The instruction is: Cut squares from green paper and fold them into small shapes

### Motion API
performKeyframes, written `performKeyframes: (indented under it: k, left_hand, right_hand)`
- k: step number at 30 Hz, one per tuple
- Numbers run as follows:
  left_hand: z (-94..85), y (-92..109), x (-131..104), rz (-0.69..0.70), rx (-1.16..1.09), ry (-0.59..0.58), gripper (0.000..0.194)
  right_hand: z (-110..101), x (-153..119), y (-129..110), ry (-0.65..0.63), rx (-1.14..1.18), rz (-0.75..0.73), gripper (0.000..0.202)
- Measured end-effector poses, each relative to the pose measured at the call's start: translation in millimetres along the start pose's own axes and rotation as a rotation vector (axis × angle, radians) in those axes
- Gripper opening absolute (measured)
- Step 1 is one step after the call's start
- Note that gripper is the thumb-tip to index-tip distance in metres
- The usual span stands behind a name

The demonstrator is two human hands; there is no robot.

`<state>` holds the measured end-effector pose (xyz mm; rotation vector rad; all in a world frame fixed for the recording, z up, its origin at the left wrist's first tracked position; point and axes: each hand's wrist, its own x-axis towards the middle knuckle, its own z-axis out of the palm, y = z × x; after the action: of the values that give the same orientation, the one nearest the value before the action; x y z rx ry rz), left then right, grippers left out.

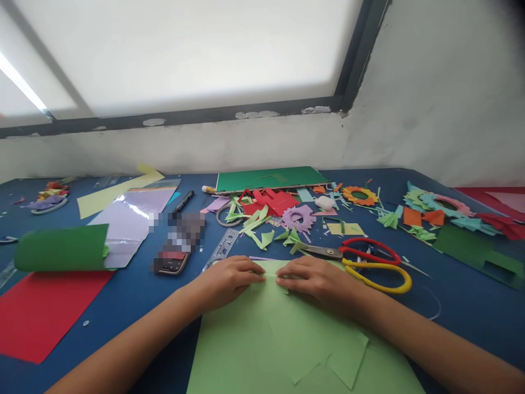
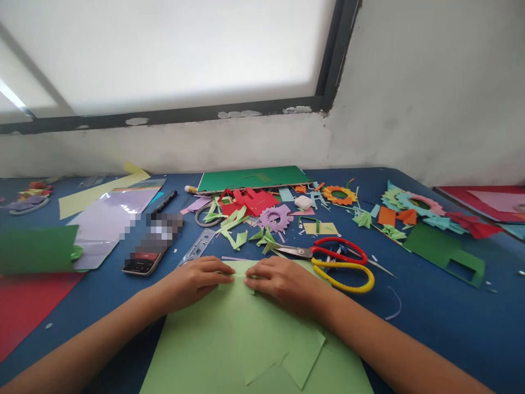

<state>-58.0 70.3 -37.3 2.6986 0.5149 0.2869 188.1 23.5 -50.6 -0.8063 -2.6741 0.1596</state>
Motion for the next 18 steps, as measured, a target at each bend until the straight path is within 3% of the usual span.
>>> performKeyframes:
  k: [10,14,18]
  left_hand:
    - [13.4,-8.4,0.2,-0.065,-0.149,0.258,0.023]
    - [12.5,-9.4,0.4,-0.024,-0.125,0.257,0.024]
    - [7.2,-12.0,0.1,0.108,0.022,0.198,0.023]
  right_hand:
    - [9.3,2.3,-3.0,0.22,0.202,0.164,0.022]
    - [12.9,1.9,-0.4,0.253,0.192,0.163,0.024]
    - [8.1,1.2,0.2,0.199,0.12,0.098,0.025]
